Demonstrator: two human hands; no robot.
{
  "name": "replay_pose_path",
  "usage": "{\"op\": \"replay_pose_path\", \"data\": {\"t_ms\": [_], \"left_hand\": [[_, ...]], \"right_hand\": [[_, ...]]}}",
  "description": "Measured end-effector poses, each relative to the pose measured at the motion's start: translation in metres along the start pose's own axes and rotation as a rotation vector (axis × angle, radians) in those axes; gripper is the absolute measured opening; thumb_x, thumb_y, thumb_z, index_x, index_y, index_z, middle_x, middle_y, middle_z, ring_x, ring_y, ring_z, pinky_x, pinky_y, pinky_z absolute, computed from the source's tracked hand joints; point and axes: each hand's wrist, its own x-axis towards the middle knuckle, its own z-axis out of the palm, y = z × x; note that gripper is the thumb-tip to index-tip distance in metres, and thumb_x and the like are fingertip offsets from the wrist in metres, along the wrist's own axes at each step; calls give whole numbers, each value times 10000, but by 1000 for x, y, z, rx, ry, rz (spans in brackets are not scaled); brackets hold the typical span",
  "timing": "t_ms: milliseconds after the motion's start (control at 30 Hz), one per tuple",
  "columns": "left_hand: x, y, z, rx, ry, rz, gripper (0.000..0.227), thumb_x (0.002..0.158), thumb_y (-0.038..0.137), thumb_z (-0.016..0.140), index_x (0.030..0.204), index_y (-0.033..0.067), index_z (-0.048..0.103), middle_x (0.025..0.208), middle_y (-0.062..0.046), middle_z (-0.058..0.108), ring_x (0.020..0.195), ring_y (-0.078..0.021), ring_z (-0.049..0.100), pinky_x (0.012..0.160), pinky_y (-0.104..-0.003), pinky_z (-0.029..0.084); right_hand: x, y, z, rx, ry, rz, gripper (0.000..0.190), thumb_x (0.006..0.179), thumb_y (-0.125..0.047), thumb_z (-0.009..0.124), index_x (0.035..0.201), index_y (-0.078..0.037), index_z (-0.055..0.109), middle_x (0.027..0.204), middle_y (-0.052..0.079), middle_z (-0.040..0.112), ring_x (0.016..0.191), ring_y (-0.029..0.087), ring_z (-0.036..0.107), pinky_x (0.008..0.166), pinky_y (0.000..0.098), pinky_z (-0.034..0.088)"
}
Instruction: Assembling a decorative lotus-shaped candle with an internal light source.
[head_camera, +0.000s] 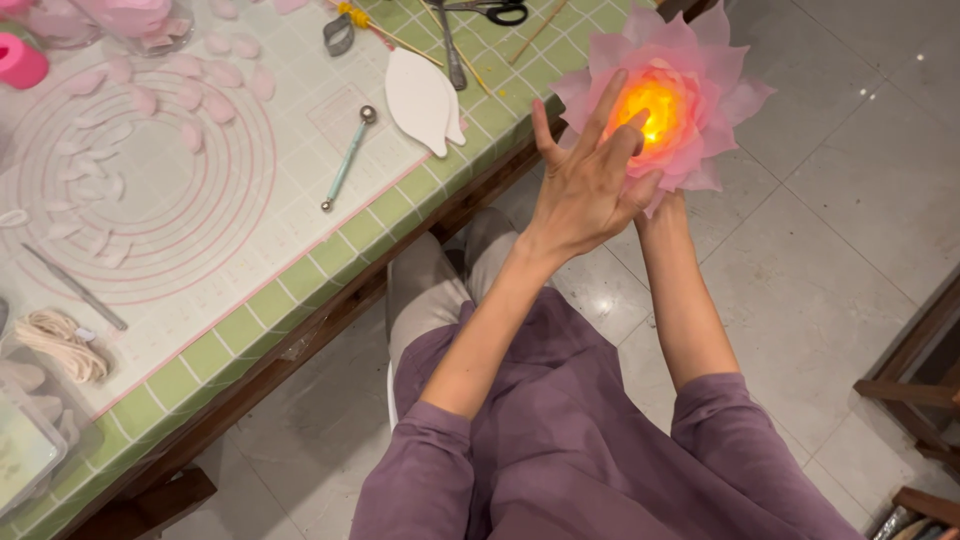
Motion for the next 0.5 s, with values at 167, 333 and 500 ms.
{"op": "replay_pose_path", "data": {"t_ms": [167, 333, 500], "left_hand": [[2, -3, 1, 2, -44, 11, 441, 1032, 453, 545, 1155, 36, 622, 1377, -124, 639, 1552, -183, 280, 1240, -676, -160], [3, -8, 6, 11, -40, 3, 466, 1030, 478, 541, 1102, 26, 631, 1186, -69, 693, 1550, -193, 277, 1241, -676, -165], [0, -11, 12, 37, -46, 6, 464, 1039, 494, 539, 1092, 41, 620, 1151, -76, 698, 1563, -191, 282, 1257, -661, -178]], "right_hand": [[-5, -1, 8, 39, -27, 32, 473, 1146, -326, 448, 1545, -75, 420, 1518, 66, 525, 1402, 211, 521, 1237, 353, 446], [-5, 9, -3, 200, 5, 90, 503, 1143, -360, 429, 1559, -76, 413, 1546, 62, 512, 1425, 208, 514, 1267, 358, 425], [-6, 18, -10, 73, 54, 91, 486, 1135, -363, 420, 1555, -119, 409, 1557, 40, 504, 1428, 202, 513, 1255, 367, 430]]}}
